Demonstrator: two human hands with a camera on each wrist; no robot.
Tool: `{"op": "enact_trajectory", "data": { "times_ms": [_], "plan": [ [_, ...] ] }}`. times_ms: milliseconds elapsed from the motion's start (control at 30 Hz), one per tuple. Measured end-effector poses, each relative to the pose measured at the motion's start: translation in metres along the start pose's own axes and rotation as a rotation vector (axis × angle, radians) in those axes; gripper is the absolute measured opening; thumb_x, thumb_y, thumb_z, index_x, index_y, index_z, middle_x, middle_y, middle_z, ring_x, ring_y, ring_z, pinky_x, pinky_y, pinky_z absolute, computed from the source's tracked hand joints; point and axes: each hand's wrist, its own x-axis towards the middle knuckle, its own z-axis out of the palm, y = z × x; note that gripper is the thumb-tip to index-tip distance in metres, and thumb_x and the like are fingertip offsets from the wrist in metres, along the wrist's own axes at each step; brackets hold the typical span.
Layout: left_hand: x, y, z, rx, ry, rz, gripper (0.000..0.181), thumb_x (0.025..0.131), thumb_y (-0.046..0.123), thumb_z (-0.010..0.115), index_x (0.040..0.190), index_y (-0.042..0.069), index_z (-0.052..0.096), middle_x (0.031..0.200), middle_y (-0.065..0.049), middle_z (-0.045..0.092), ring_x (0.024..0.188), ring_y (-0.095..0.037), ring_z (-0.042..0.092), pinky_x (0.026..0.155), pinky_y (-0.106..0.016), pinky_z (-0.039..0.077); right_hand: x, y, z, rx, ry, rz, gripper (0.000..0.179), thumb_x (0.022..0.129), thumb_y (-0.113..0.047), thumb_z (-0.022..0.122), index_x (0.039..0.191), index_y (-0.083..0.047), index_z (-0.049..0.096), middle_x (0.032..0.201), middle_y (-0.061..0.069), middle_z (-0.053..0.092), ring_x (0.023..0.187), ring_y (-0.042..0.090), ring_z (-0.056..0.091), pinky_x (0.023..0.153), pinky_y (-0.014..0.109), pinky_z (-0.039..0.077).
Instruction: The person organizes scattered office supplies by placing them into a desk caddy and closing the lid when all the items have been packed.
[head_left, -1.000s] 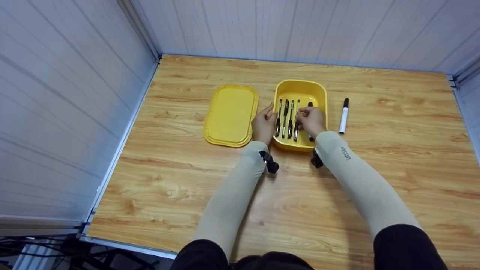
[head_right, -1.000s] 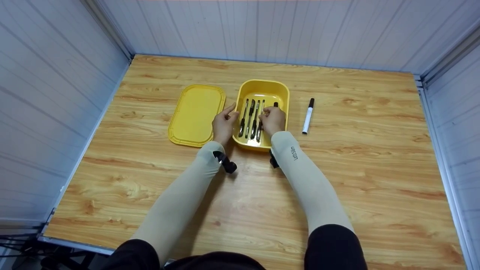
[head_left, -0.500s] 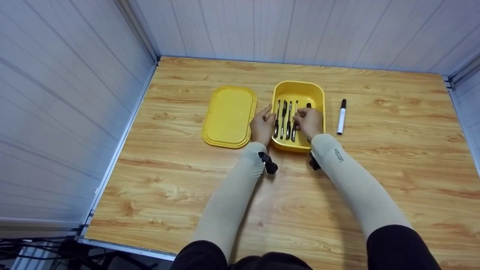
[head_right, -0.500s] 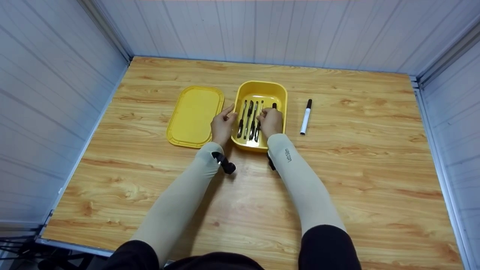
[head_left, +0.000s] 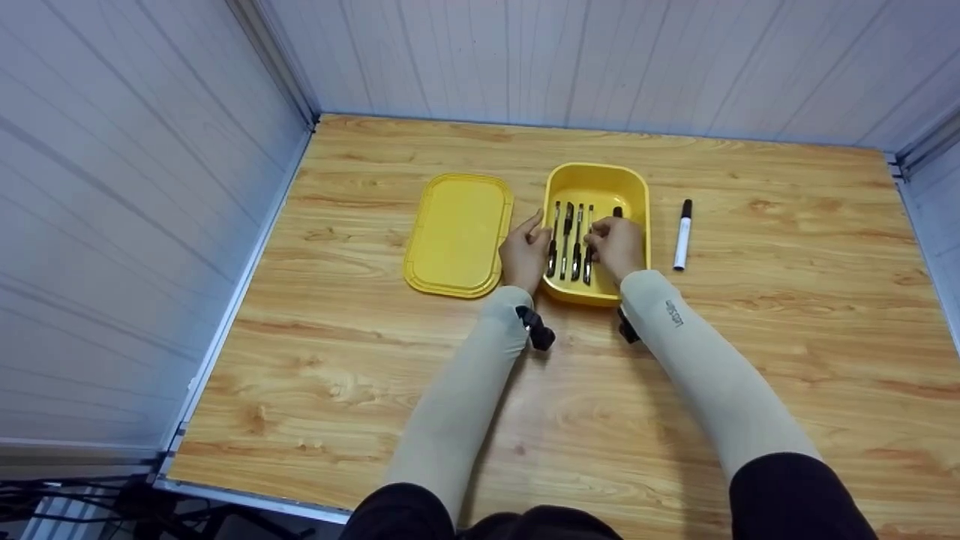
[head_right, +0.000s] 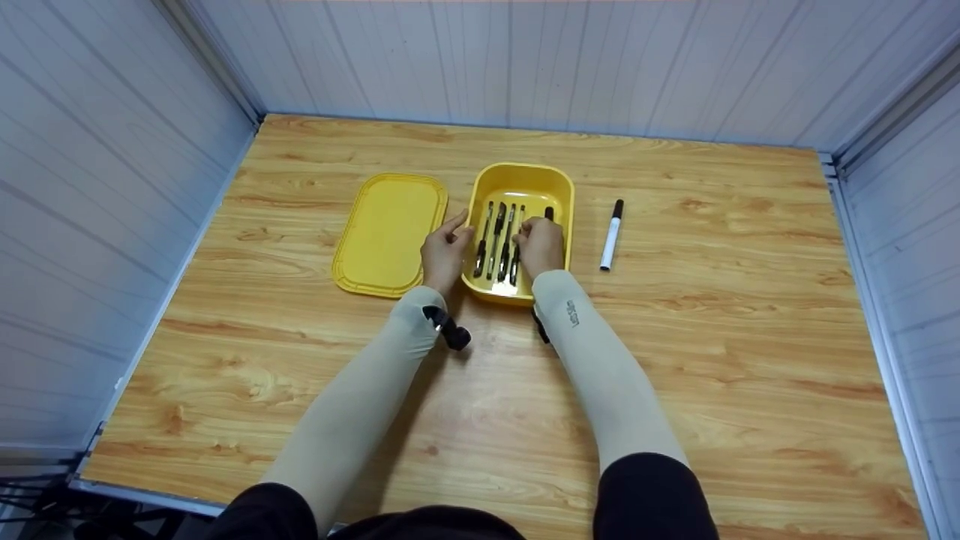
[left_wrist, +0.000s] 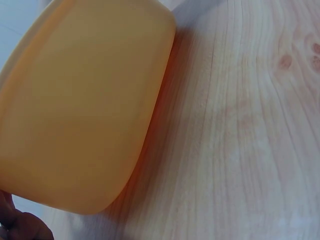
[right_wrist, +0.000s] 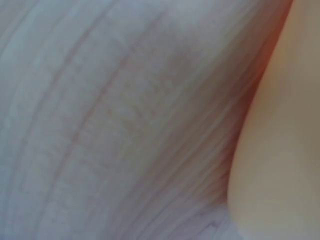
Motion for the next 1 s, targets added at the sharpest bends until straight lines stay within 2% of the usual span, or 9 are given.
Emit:
{"op": "enact_trajectory", "data": {
  "times_ms": [167, 533, 733, 1000],
  "plan": [
    [0.0009, 0.0010, -0.0009, 0.017, 0.018, 0.014, 0.038, 0.086, 0.024, 0.061, 0.124, 0.022, 0.057, 0.056, 0.002, 0.047, 0.046, -0.010, 0.042, 0.043, -0.023, 0.037, 0.0015, -0.0015, -0.0003, -0.021, -0.007, -0.005, 0.029, 0.082, -0.003, 0.064, 0.110, 0.003, 0.060, 0.092, 0.012, 0.061, 0.067, 0.021, 0.061, 0.058, 0.026, 0.051],
    [0.0003, -0.0002, -0.0014, 0.005, 0.007, -0.015, 0.038, 0.087, 0.025, 0.060, 0.124, 0.023, 0.056, 0.059, 0.001, 0.049, 0.047, -0.009, 0.044, 0.043, -0.022, 0.039, 0.0022, 0.0003, 0.0011, -0.124, 0.006, -0.052, 0.027, 0.082, -0.006, 0.064, 0.108, 0.002, 0.062, 0.094, 0.013, 0.064, 0.067, 0.020, 0.062, 0.058, 0.024, 0.050],
    [-0.0016, 0.0000, -0.0012, 0.019, 0.014, -0.001, 0.038, 0.087, 0.024, 0.060, 0.124, 0.023, 0.056, 0.057, 0.002, 0.047, 0.045, -0.009, 0.042, 0.043, -0.022, 0.037, 0.0013, 0.0019, 0.0011, -0.117, 0.031, -0.063, 0.028, 0.082, -0.008, 0.065, 0.108, 0.002, 0.063, 0.093, 0.013, 0.064, 0.067, 0.019, 0.062, 0.059, 0.025, 0.050],
    [-0.0013, 0.0001, -0.0010, 0.019, 0.009, 0.019, 0.038, 0.087, 0.023, 0.060, 0.125, 0.022, 0.056, 0.056, 0.002, 0.045, 0.044, -0.010, 0.039, 0.043, -0.022, 0.034, 0.0013, 0.0010, 0.0008, -0.107, 0.085, -0.100, 0.028, 0.081, -0.012, 0.067, 0.105, 0.002, 0.064, 0.084, 0.010, 0.063, 0.057, 0.016, 0.058, 0.051, 0.025, 0.048]
  ]
}}
